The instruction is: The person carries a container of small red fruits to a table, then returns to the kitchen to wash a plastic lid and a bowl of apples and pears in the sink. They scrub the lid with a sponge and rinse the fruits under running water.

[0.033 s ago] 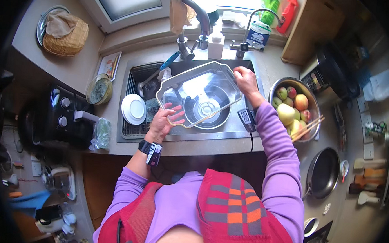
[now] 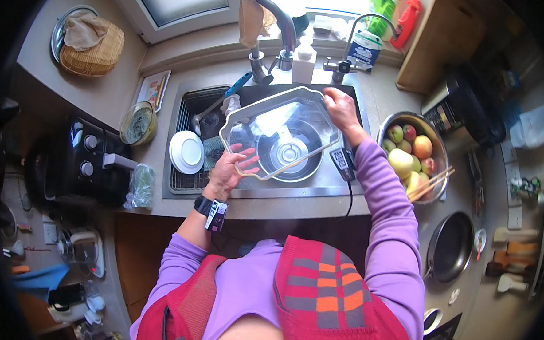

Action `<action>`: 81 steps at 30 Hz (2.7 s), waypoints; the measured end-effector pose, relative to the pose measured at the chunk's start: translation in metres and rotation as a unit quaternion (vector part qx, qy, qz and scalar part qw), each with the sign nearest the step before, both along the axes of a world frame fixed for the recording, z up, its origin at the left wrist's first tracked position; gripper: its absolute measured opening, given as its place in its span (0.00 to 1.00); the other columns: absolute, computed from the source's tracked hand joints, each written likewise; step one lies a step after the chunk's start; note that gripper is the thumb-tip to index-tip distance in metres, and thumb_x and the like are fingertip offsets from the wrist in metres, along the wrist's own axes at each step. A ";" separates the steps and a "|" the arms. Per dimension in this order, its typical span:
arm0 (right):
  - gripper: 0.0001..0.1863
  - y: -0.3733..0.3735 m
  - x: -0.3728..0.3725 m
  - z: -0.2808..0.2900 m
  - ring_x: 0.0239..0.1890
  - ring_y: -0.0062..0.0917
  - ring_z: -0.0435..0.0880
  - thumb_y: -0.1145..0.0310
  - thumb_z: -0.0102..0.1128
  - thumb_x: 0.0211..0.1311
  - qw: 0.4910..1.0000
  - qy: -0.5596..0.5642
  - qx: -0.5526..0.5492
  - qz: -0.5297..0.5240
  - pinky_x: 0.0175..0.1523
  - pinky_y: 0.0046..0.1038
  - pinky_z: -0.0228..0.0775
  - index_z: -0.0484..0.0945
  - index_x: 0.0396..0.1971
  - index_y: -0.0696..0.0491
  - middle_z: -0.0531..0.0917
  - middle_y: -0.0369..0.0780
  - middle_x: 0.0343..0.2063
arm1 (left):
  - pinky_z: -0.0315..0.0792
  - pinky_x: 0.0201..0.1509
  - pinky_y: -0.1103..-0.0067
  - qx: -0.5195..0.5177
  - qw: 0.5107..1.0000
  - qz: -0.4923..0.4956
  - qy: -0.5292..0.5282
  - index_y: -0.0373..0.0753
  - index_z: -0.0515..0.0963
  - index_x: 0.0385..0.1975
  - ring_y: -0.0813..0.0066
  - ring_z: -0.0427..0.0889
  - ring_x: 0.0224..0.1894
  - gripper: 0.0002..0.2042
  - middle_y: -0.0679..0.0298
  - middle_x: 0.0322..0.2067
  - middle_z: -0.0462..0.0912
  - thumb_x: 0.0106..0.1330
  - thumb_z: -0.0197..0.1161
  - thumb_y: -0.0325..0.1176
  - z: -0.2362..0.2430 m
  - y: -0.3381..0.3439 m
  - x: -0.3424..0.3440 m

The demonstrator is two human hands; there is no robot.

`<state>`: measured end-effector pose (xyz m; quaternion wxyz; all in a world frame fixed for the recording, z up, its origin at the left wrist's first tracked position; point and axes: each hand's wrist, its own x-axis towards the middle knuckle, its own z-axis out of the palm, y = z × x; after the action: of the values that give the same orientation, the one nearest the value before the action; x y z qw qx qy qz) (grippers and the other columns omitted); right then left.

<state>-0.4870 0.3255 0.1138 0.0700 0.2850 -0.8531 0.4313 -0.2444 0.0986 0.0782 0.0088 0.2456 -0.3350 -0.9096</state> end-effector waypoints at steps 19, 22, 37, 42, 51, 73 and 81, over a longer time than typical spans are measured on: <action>0.23 -0.142 -0.136 -0.061 0.30 0.13 0.67 0.73 0.54 0.55 0.950 -0.129 -0.051 0.280 0.37 0.19 0.62 0.67 0.53 0.55 0.71 0.29 0.28 | 0.72 0.45 0.57 -0.009 0.999 0.028 -0.027 0.40 0.54 0.52 0.51 0.73 0.48 0.25 0.48 0.47 0.70 0.53 0.49 0.19 -0.032 0.028 -0.053; 0.24 -0.136 -0.136 -0.059 0.37 0.18 0.67 0.72 0.50 0.58 0.941 -0.168 -0.027 0.291 0.43 0.20 0.61 0.64 0.56 0.52 0.70 0.34 0.36 | 0.71 0.46 0.56 0.019 0.999 0.031 -0.033 0.40 0.55 0.51 0.52 0.73 0.49 0.24 0.48 0.47 0.70 0.53 0.49 0.19 -0.033 0.034 -0.055; 0.27 -0.135 -0.130 -0.069 0.52 0.32 0.71 0.72 0.49 0.54 0.973 -0.019 0.092 0.210 0.56 0.32 0.60 0.63 0.57 0.46 0.73 0.44 0.48 | 0.72 0.44 0.55 0.069 0.997 0.028 -0.015 0.41 0.53 0.51 0.53 0.72 0.49 0.26 0.49 0.48 0.69 0.52 0.50 0.18 -0.045 0.038 -0.057; 0.20 -0.129 -0.106 -0.069 0.50 0.37 0.70 0.71 0.50 0.53 0.968 0.146 -0.015 0.203 0.55 0.33 0.60 0.71 0.49 0.49 0.74 0.45 0.44 | 0.72 0.44 0.56 0.077 0.997 0.022 -0.010 0.41 0.53 0.52 0.54 0.73 0.48 0.27 0.49 0.47 0.68 0.52 0.52 0.18 -0.050 0.037 -0.056; 0.09 -0.098 -0.019 -0.045 0.38 0.37 0.79 0.74 0.54 0.50 0.980 -0.049 0.115 0.155 0.46 0.29 0.69 0.80 0.31 0.56 0.79 0.45 0.33 | 0.74 0.41 0.59 0.053 0.999 0.012 0.001 0.42 0.52 0.52 0.56 0.74 0.47 0.28 0.49 0.48 0.67 0.51 0.53 0.19 -0.052 0.031 -0.054; 0.13 -0.337 0.057 -0.209 0.41 0.36 0.79 0.74 0.56 0.45 0.608 0.221 0.396 0.652 0.43 0.30 0.72 0.80 0.35 0.50 0.80 0.41 0.38 | 0.69 0.30 0.76 0.093 0.983 0.069 0.141 0.44 0.68 0.37 0.75 0.72 0.30 0.06 0.66 0.33 0.72 0.60 0.50 0.32 -0.120 0.049 -0.046; 0.08 -0.331 0.102 -0.182 0.37 0.32 0.79 0.68 0.63 0.36 0.903 -0.260 0.256 0.227 0.39 0.29 0.71 0.81 0.22 0.51 0.79 0.43 0.35 | 0.70 0.34 0.71 0.085 0.983 0.045 0.153 0.43 0.67 0.41 0.72 0.73 0.34 0.09 0.65 0.38 0.71 0.60 0.51 0.31 -0.118 0.049 -0.047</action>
<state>-0.3845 -0.0054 -0.0681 -0.3291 0.3566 -0.8346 0.2607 -0.2915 0.1480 -0.0398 0.0803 0.1182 -0.2396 -0.9603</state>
